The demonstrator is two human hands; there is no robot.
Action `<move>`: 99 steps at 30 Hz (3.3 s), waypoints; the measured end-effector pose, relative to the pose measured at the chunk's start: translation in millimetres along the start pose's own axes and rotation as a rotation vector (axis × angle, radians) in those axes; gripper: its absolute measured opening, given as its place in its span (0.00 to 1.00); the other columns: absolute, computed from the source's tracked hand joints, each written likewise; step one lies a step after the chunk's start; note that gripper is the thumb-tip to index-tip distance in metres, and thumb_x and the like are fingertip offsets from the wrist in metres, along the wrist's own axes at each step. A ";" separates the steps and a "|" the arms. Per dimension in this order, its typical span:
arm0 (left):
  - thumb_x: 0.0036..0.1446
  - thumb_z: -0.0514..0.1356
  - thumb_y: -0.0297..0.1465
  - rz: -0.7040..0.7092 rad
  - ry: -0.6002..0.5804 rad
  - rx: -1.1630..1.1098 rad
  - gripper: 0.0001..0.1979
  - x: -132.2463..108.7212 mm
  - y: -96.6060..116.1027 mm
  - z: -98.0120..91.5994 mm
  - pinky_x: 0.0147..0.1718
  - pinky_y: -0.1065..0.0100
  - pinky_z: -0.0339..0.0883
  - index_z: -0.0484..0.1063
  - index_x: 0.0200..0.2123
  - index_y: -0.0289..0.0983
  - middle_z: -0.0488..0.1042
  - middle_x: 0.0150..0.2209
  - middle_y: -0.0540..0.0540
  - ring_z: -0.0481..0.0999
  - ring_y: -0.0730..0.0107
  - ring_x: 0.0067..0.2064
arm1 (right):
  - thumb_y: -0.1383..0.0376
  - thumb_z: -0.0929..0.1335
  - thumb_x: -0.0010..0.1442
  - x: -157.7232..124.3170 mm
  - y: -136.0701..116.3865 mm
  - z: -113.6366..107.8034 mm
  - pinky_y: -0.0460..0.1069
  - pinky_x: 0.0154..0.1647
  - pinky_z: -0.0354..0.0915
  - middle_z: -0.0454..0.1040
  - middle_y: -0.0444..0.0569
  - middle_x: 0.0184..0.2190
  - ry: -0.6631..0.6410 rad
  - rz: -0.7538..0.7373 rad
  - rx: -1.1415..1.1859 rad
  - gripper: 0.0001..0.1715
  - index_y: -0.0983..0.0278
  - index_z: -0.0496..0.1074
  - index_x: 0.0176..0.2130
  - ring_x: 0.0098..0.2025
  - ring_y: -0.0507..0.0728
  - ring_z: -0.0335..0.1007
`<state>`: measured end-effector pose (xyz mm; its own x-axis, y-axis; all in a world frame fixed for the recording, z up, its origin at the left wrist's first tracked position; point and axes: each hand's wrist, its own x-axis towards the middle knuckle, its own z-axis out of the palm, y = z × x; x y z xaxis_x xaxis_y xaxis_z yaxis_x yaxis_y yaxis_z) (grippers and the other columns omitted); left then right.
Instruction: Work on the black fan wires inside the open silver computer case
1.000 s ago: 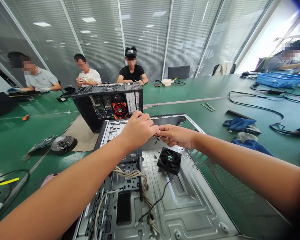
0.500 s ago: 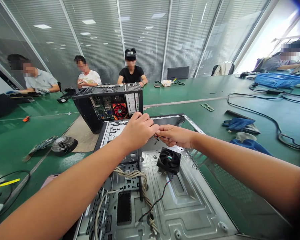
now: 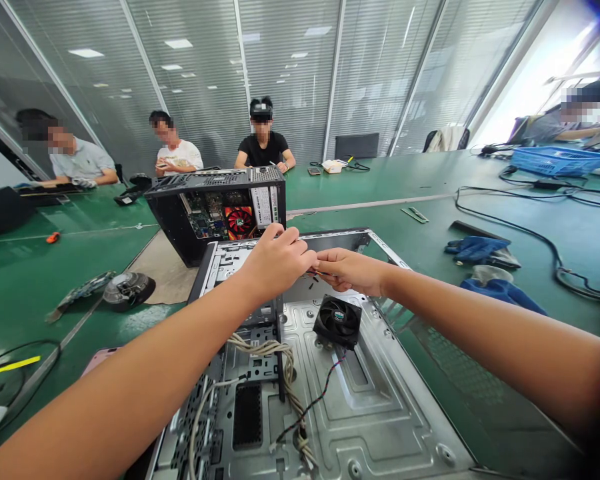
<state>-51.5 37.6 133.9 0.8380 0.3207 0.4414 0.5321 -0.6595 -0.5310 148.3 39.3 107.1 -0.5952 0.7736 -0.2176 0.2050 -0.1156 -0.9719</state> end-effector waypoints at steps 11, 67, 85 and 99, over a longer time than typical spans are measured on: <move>0.62 0.54 0.26 -0.030 -0.050 -0.038 0.09 -0.7 2.2 4.3 0.40 0.59 0.52 0.71 0.29 0.37 0.76 0.29 0.46 0.69 0.61 0.39 | 0.55 0.64 0.62 5.2 5.5 -1.8 0.46 0.19 0.40 0.52 0.37 0.21 0.122 -0.103 -0.297 0.15 0.63 0.64 0.30 0.20 0.47 0.41; 0.60 0.55 0.33 -0.344 -0.299 -0.342 0.10 5.5 2.6 2.6 0.36 0.62 0.52 0.70 0.28 0.37 0.75 0.30 0.45 0.69 0.62 0.37 | 0.62 0.59 0.63 10.4 1.0 -1.1 0.49 0.33 0.56 0.66 0.46 0.24 0.264 -0.237 -0.722 0.15 0.65 0.69 0.31 0.28 0.53 0.57; 0.59 0.58 0.33 -0.362 -0.251 -0.356 0.08 3.5 2.0 3.5 0.32 0.64 0.51 0.68 0.29 0.37 0.75 0.30 0.46 0.69 0.62 0.36 | 0.61 0.60 0.61 9.6 -0.5 -2.7 0.49 0.33 0.55 0.64 0.44 0.23 0.234 -0.254 -0.705 0.13 0.64 0.68 0.30 0.27 0.52 0.57; 0.62 0.55 0.32 -0.333 -0.253 -0.275 0.08 5.0 4.2 1.8 0.36 0.62 0.52 0.71 0.33 0.36 0.76 0.34 0.44 0.70 0.61 0.40 | 0.61 0.60 0.62 10.6 1.4 -2.6 0.49 0.30 0.53 0.61 0.41 0.20 0.256 -0.230 -0.637 0.13 0.64 0.68 0.30 0.25 0.51 0.54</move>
<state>-44.8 37.6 132.6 0.6490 0.6767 0.3476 0.7529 -0.6369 -0.1658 144.3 49.0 103.7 -0.4930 0.8654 0.0897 0.5563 0.3928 -0.7323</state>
